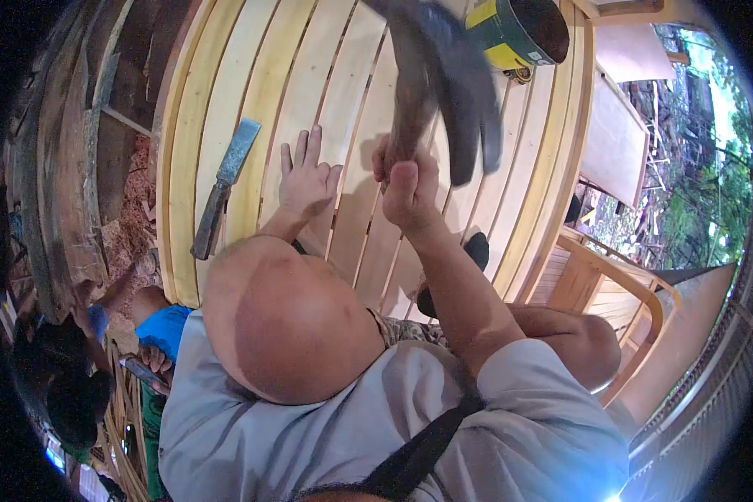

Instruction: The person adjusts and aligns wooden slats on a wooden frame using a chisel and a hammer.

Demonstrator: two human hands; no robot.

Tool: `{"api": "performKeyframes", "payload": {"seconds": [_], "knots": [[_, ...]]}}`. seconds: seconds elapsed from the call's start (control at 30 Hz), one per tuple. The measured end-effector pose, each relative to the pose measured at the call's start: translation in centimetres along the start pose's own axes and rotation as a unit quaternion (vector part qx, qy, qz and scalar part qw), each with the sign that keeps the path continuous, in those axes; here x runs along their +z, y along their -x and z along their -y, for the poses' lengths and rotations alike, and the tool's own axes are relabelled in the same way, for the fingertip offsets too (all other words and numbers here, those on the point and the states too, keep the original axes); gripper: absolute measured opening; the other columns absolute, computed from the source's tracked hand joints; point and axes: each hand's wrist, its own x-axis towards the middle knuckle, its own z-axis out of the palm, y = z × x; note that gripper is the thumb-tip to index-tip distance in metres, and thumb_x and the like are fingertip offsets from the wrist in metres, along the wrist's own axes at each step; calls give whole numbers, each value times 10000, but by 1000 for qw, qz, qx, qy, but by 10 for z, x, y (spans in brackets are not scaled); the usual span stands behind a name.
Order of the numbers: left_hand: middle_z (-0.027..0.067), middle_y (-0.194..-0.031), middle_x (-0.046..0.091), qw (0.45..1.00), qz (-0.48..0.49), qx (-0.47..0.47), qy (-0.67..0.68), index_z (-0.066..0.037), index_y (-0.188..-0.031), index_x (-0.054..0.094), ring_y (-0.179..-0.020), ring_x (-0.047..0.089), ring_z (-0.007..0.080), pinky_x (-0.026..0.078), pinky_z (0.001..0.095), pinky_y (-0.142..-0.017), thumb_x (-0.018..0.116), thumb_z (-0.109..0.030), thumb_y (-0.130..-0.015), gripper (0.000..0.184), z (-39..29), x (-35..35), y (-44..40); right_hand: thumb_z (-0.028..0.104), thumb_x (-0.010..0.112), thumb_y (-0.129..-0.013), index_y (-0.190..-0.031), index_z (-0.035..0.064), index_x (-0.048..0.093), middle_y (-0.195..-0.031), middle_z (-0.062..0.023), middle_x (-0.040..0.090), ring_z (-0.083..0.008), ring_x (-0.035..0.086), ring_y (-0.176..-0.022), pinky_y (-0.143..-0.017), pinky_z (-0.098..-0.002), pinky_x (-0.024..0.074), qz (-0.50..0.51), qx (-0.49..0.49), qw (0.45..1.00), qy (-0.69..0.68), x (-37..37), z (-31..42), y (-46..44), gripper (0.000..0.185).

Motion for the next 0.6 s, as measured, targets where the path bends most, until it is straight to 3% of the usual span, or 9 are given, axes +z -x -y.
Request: {"api": "performKeyframes", "payload": {"seconds": [0.03,0.1,0.13,0.3,0.37,0.43,0.5,0.53,0.6], "knots": [[162,-1657,252,1000,21,-8,-4,-40,-846,761,-1529,215,370,118,648,-1207,498,-430,-997,494,-1,-4,-1,500,400,-1073,-930,33,582,-697,-14,539,-102,480,-589,-526,-265,386,-1,-3,1000,-1,-8,-20,7,522],[153,-1657,256,999,35,-15,-9,-46,-852,765,-1530,217,364,117,649,-1207,498,-424,-997,485,-2,-8,-3,486,422,-1069,-872,35,575,-650,-10,522,-97,491,-585,-526,-268,391,15,181,975,126,-33,-86,31,515],[146,-1656,261,999,32,-14,-13,-50,-854,766,-1530,218,359,112,648,-1208,499,-420,-995,478,0,-5,-3,470,443,-1067,-828,44,558,-608,1,503,-91,505,-570,-514,-265,397,16,314,915,252,-38,-106,25,502],[143,-1652,276,1000,-5,-6,2,-52,-827,765,-1527,235,352,124,654,-1202,521,-415,-981,464,5,12,2,460,436,-1073,-814,51,550,-619,2,511,-91,513,-558,-499,-252,393,-31,326,930,165,-22,-59,5,497],[143,-1652,277,999,4,-11,-33,-60,-812,766,-1525,239,354,126,654,-1200,534,-418,-970,455,4,9,-1,455,426,-1077,-816,50,555,-642,-9,518,-93,483,-550,-502,-256,389,-40,158,985,53,-15,-48,11,499],[160,-1648,280,999,5,-1,-36,-56,-798,762,-1521,244,373,135,670,-1192,532,-412,-977,460,7,13,-1,465,430,-1071,-815,52,557,-663,-21,522,-99,443,-543,-501,-264,380,-51,116,991,40,-15,-75,22,503],[178,-1643,284,999,-1,10,-39,-52,-784,758,-1516,249,393,144,685,-1183,530,-406,-983,466,6,14,-4,491,442,-1059,-798,55,559,-640,-4,503,-101,446,-552,-507,-269,378,-48,188,967,163,-19,-108,21,522],[182,-1642,284,999,-12,11,-34,-46,-793,757,-1517,245,395,142,690,-1181,528,-408,-985,469,4,13,-3,512,471,-1044,-779,60,561,-605,25,464,-98,429,-523,-483,-278,362,34,319,893,317,-30,-104,10,532],[185,-1641,284,999,-25,23,-37,-41,-803,756,-1519,240,398,140,695,-1178,526,-410,-987,472,6,8,-2,527,477,-1033,-776,3,570,-659,-54,530,-154,494,-557,-518,-347,400,-18,340,893,295,-22,-106,3,591]]}}
